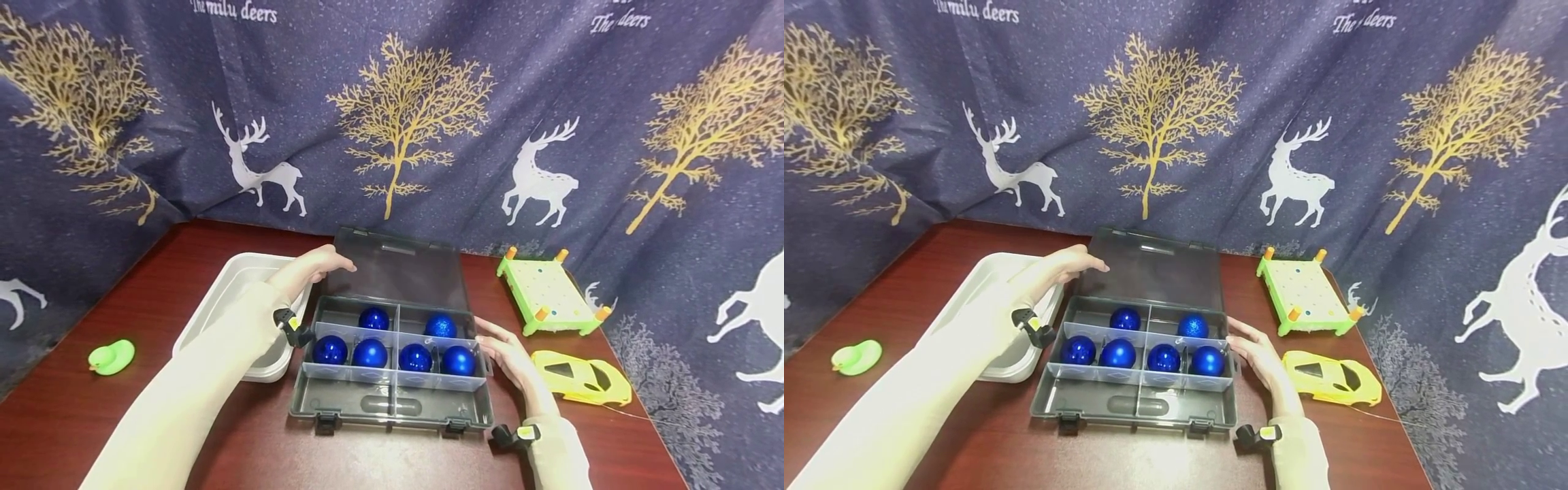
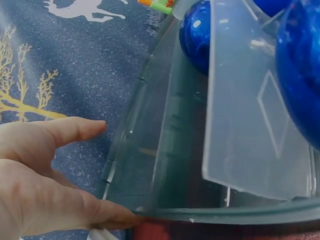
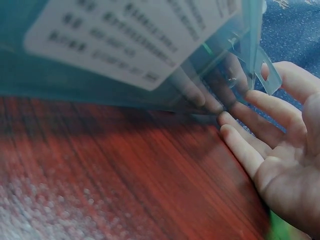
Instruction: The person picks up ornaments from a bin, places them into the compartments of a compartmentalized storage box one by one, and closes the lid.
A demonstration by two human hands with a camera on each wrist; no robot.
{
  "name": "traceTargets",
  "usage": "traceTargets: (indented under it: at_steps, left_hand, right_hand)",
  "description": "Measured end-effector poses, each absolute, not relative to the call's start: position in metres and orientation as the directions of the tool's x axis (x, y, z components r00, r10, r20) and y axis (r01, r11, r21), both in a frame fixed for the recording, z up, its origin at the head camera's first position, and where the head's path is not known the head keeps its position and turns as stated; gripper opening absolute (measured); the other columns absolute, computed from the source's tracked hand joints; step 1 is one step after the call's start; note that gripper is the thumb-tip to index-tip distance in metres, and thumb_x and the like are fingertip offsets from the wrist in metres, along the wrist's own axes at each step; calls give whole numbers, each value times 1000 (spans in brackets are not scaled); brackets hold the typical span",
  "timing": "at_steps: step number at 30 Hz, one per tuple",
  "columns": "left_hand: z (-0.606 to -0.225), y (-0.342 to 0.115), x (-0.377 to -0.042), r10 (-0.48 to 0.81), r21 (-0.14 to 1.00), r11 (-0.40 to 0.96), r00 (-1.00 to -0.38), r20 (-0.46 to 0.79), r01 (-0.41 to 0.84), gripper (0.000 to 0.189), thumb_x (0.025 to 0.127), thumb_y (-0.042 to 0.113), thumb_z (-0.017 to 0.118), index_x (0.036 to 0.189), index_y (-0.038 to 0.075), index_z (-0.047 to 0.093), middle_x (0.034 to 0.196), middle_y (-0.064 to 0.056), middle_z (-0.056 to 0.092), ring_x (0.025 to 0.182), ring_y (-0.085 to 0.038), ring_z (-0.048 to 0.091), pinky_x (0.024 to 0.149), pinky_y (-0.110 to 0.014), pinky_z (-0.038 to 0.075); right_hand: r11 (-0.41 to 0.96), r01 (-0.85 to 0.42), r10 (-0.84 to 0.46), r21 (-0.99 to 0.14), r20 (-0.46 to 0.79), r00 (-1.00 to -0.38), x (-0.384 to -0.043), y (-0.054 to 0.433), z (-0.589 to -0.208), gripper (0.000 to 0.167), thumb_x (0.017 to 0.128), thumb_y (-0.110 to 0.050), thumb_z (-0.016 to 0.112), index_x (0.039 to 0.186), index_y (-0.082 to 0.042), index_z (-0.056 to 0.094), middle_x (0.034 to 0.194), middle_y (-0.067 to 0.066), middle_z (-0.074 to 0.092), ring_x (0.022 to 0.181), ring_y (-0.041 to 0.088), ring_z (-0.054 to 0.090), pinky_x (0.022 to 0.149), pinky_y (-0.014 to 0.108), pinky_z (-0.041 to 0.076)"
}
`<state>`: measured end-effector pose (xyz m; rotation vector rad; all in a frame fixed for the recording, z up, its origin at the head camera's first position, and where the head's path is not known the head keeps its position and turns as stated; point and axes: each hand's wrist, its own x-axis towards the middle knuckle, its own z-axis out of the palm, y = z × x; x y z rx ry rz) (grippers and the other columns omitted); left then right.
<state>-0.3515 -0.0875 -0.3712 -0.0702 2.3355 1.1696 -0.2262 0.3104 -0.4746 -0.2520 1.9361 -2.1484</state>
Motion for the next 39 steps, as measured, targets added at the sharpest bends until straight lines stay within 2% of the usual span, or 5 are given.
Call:
traceTargets:
  at_steps: [11,14,17,30,39]
  left_hand:
    - [-368,-95,-348,194,853,482,-924,-328,-202,63,82,9,71,132,-11,37,69,-1,39,48,-8,34,53,-23,33]
    - [-367,-99,-348,202,865,451,-919,-338,-220,80,84,10,68,147,-10,23,106,-21,63,92,-26,67,86,-31,49]
    - [-367,-104,-348,223,893,384,-915,-337,-235,85,87,7,64,153,-6,13,156,-24,29,142,-38,34,114,-39,33]
    - [-380,-122,-349,226,977,131,-954,-197,-171,57,95,-5,53,146,-11,31,132,-22,52,78,5,61,108,-33,42]
    - [-387,-130,-349,221,987,70,-962,-158,-146,54,92,-11,54,143,-13,36,142,-33,43,75,6,62,85,-17,54]
  right_hand:
    - [-138,-3,-334,-990,50,-941,-227,314,-477,55,97,6,44,143,22,18,116,-5,71,97,4,69,87,18,53]
    - [-139,-17,-352,-990,65,-934,-227,316,-478,55,98,6,43,142,24,15,115,-3,71,98,4,69,88,18,53]
    - [-132,-17,-362,-991,64,-930,-227,316,-478,57,99,3,44,143,23,14,113,-2,72,98,4,69,88,18,53]
    - [-52,-27,-331,-998,43,-943,-224,313,-478,55,100,-1,44,145,20,19,118,-9,69,99,2,68,90,17,51]
    - [-6,-37,-327,-999,37,-944,-222,312,-478,55,100,-4,46,144,19,22,120,-12,67,101,2,67,91,16,50]
